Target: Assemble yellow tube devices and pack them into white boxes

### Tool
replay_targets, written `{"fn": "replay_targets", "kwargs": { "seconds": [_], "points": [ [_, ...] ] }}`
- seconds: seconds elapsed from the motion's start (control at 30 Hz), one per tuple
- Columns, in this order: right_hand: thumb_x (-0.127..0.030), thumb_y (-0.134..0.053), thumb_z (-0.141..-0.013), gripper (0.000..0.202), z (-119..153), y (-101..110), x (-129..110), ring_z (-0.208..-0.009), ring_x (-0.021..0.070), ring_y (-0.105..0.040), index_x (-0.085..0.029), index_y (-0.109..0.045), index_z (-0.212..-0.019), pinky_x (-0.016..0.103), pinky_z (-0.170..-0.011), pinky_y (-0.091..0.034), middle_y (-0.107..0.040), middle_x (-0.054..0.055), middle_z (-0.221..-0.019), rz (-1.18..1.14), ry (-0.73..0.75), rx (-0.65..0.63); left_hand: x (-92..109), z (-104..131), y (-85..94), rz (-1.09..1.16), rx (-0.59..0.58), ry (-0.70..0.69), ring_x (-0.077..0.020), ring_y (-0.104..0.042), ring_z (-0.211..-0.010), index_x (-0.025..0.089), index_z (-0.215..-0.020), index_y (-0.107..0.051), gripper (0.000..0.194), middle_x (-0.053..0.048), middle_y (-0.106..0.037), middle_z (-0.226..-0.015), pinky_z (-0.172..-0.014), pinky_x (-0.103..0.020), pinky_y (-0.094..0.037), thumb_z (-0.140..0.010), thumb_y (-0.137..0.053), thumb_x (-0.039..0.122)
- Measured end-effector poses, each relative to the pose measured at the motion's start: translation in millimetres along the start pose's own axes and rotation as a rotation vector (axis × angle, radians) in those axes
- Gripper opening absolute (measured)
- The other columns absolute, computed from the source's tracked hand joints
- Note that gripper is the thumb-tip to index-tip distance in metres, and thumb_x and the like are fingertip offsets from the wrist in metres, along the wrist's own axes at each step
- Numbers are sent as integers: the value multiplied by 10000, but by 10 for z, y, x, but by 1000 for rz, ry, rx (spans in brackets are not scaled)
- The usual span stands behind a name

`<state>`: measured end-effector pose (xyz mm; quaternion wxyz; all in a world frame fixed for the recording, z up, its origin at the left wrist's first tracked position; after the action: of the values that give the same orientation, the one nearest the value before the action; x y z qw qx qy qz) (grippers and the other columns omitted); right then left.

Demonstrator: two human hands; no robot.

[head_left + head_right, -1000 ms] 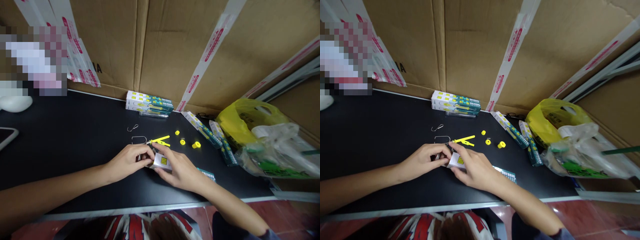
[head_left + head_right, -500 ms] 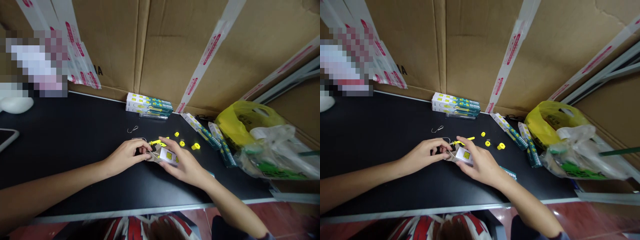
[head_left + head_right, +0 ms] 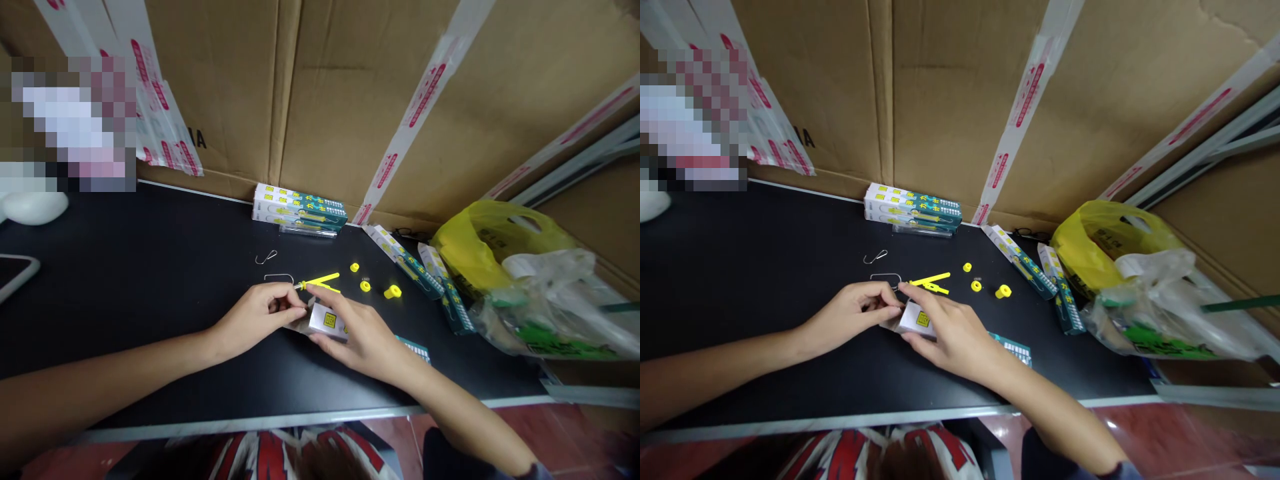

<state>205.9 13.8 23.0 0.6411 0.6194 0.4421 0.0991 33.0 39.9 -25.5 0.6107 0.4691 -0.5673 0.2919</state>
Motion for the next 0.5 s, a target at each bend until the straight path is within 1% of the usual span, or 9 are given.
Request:
{"fn": "replay_targets", "kwargs": {
  "seconds": [0.13,0.2,0.3,0.43,0.5],
  "points": [
    [-269,-621,-894,618,-14,-24,9,-1117,222,-656,-245,-335,-1441,352,-916,-542,-631,96,-1298,59,-10,29,86,37,6,-95,77,-106,-104,-490,-643,170,-701,-638,164,23,-556,-714,-600,-219,-380,-848,-624,240],
    [-291,-619,-901,602,-19,-24,27,-1084,225,-671,-239,-344,-1434,351,-892,-550,-652,96,-1262,94,-22,59,116,59,11,-122,96,-124,-101,-473,-627,173,-717,-645,143,29,-535,-692,-593,-220,-373,-850,-619,219],
    [-317,-620,-906,602,-26,-32,34,-1049,220,-683,-239,-342,-1434,336,-862,-555,-666,90,-1236,111,-17,69,109,67,6,-139,92,-131,-101,-469,-627,177,-744,-661,131,29,-553,-686,-601,-222,-375,-861,-610,205],
    [-315,-624,-909,625,-43,-79,-17,-1064,217,-672,-257,-318,-1450,328,-872,-545,-649,83,-1266,90,28,0,58,42,-41,-106,48,-157,-103,-508,-668,172,-683,-663,156,22,-568,-707,-614,-214,-391,-821,-615,118],
    [-325,-620,-912,633,-51,-95,-37,-1047,214,-675,-270,-305,-1458,325,-858,-545,-655,76,-1254,85,34,-24,48,34,-63,-72,41,-163,-110,-538,-722,175,-683,-679,152,13,-565,-756,-659,-216,-423,-802,-621,99]
  ]
}}
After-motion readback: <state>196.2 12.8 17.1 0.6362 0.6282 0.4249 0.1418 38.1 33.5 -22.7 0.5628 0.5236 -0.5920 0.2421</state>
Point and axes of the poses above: each hand's wrist, its own z-axis away from the middle knuckle, its own y-axis out of the back of the hand, x = y × z, the point moved 4 cm from there along -z, towards the middle knuckle
